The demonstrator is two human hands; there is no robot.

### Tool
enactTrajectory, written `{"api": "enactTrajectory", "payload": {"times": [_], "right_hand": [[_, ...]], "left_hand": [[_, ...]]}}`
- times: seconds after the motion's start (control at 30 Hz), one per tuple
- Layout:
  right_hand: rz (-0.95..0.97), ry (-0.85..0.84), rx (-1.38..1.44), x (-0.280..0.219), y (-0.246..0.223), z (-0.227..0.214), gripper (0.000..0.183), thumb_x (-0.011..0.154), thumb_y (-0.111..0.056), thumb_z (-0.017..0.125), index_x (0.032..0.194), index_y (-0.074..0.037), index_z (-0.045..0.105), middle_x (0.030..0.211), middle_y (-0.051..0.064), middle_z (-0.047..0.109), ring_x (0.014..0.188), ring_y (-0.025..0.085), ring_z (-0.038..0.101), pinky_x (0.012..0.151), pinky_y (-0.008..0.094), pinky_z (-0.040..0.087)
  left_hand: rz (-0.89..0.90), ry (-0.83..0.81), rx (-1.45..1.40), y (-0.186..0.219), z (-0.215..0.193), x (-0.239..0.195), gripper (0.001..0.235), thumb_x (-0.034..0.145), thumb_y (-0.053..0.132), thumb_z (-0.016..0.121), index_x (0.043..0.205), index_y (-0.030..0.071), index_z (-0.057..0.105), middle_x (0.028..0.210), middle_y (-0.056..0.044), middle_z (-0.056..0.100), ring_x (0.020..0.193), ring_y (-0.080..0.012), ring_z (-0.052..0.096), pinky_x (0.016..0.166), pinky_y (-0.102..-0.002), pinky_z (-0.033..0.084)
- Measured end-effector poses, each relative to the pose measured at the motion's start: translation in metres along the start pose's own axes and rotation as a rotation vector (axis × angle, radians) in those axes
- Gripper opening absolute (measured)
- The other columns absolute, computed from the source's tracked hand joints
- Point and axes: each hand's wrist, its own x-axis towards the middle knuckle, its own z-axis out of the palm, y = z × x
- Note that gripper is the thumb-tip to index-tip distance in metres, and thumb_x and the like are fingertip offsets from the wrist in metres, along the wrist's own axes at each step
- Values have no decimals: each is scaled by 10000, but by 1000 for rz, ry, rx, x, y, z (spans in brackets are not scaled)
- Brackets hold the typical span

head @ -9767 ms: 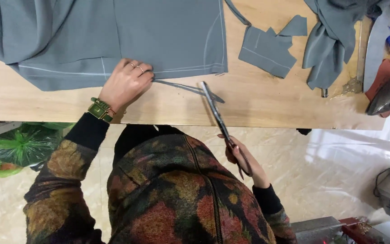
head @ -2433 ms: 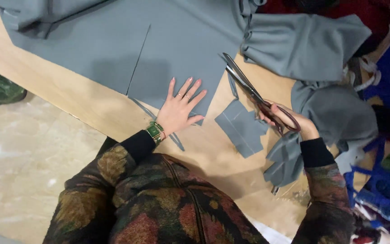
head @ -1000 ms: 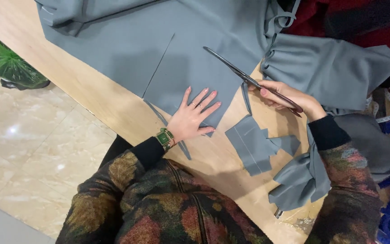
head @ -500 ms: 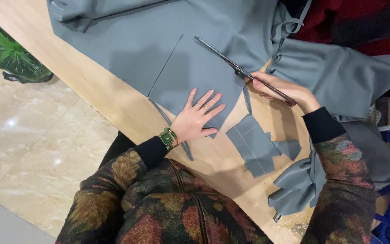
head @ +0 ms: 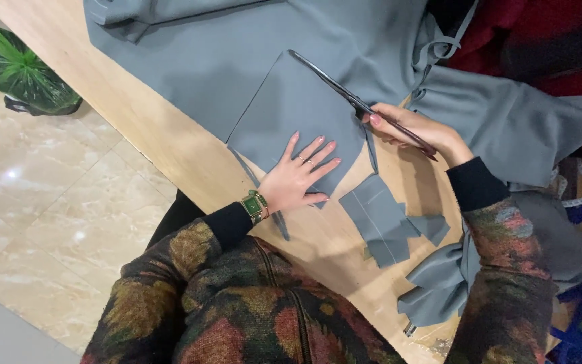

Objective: A person is cutting out pattern pieces from a grey fabric using large tailor shears on a cutting table.

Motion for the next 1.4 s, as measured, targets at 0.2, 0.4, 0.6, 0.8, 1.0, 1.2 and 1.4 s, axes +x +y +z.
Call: {"api": "enactTrajectory", "payload": {"times": [0.2, 0.4, 0.6, 0.8, 1.0, 1.2, 1.4], "right_hand": [[-6, 36, -30, 13, 6, -4, 459, 1025, -580, 519, 1181, -148, 540, 658, -76, 355, 546, 30, 362, 473, 193, 290], [-21, 104, -13, 11, -1, -1, 385, 1026, -511, 594, 1083, -131, 579, 607, -26, 365, 504, 78, 410, 437, 200, 289], [-57, 198, -147, 28, 20, -11, 404, 1005, -525, 639, 1170, -156, 650, 693, 16, 520, 647, 112, 490, 516, 258, 364], [-49, 265, -287, 24, 21, -6, 342, 1001, -489, 659, 1018, -147, 657, 639, 57, 545, 624, 180, 526, 532, 304, 387], [34, 283, -370, 10, 13, 7, 430, 998, -552, 621, 1158, -153, 643, 973, 214, 693, 910, 381, 650, 783, 436, 467], [-32, 357, -328, -33, 22, 50, 478, 1041, -521, 479, 1362, -175, 555, 1020, 298, 661, 958, 451, 660, 770, 527, 519], [-151, 383, 327, -47, 103, 146, 749, 987, -736, 164, 1310, -117, 436, 1044, 92, 554, 858, 159, 598, 671, 273, 566]], "left_hand": [[-3, -3, -10, 0, -2, 0, 875, 955, 677, 563, 1644, 229, 262, 1726, -87, 148, 1595, -295, 112, 1233, -699, 72], [-5, 4, -2, 0, 1, 0, 883, 943, 684, 570, 1638, 226, 276, 1723, -83, 155, 1594, -292, 117, 1238, -696, 69], [-1, 22, -13, -1, 1, 0, 872, 951, 685, 559, 1638, 226, 282, 1722, -82, 169, 1593, -292, 122, 1236, -695, 57], [5, 22, -10, -1, 2, -1, 861, 959, 692, 546, 1631, 217, 298, 1721, -89, 162, 1590, -298, 126, 1232, -698, 72], [3, 16, -25, -1, 5, -3, 867, 958, 675, 559, 1639, 219, 278, 1722, -91, 152, 1591, -299, 124, 1230, -699, 87], [10, -12, -32, -1, 4, -3, 879, 946, 668, 577, 1622, 178, 302, 1703, -110, 202, 1590, -296, 122, 1243, -689, 83], [43, 221, -356, -14, 11, -9, 517, 959, 366, 713, 1402, 135, 582, 1568, -115, 439, 1511, -421, 303, 1196, -588, 328]]}}
